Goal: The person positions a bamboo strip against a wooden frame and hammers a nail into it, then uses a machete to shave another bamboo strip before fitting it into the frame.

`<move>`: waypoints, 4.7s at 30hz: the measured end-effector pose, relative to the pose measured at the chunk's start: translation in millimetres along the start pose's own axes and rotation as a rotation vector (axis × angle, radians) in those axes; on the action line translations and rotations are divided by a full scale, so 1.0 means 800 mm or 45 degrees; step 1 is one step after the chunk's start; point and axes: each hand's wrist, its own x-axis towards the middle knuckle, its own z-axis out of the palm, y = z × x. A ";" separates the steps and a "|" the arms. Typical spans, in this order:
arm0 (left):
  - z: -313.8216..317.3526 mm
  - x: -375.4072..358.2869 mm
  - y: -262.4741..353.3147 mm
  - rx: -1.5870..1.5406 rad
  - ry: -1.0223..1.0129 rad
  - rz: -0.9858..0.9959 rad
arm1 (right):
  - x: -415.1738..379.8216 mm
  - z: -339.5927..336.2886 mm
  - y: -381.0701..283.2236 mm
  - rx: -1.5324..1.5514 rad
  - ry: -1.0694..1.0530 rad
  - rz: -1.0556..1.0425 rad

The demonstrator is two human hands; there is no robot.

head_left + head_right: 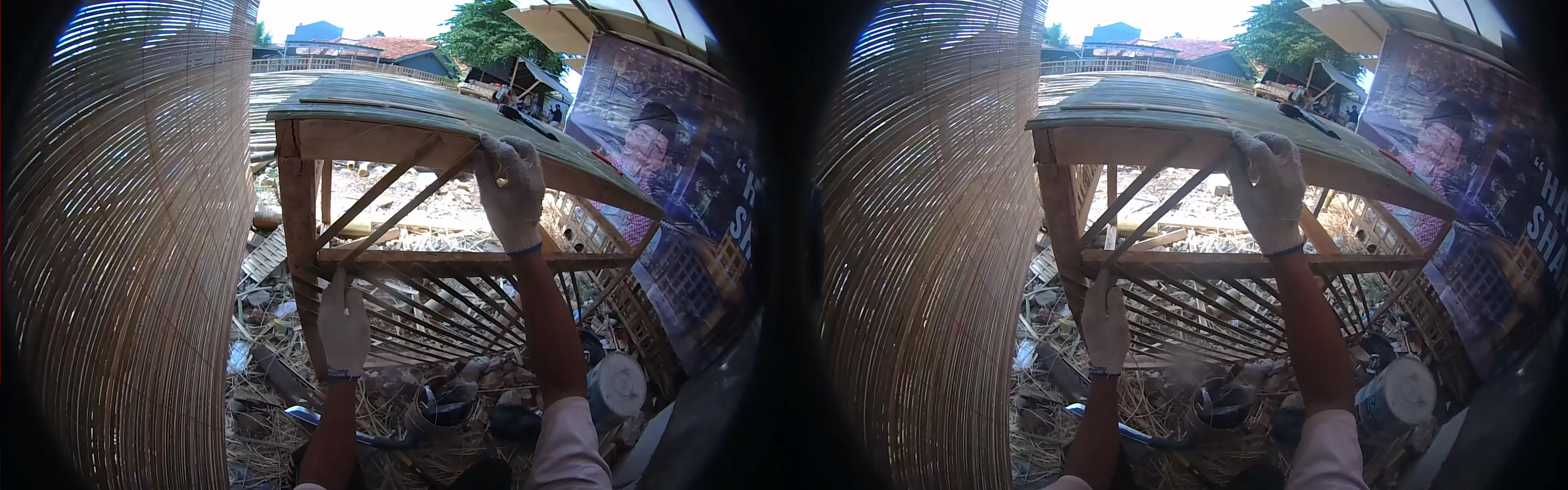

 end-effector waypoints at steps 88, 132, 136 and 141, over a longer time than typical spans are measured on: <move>0.037 0.023 0.001 0.627 -0.067 0.679 | -0.077 0.062 -0.067 1.307 -0.028 1.219; 0.030 -0.013 -0.011 -0.299 0.124 0.086 | -0.059 0.047 -0.090 1.041 -0.077 1.112; 0.024 -0.010 -0.021 -0.406 0.082 0.019 | -0.060 0.050 -0.092 1.043 -0.060 1.106; 0.018 -0.007 -0.011 -0.388 0.100 0.056 | -0.067 0.060 -0.088 1.067 -0.009 1.122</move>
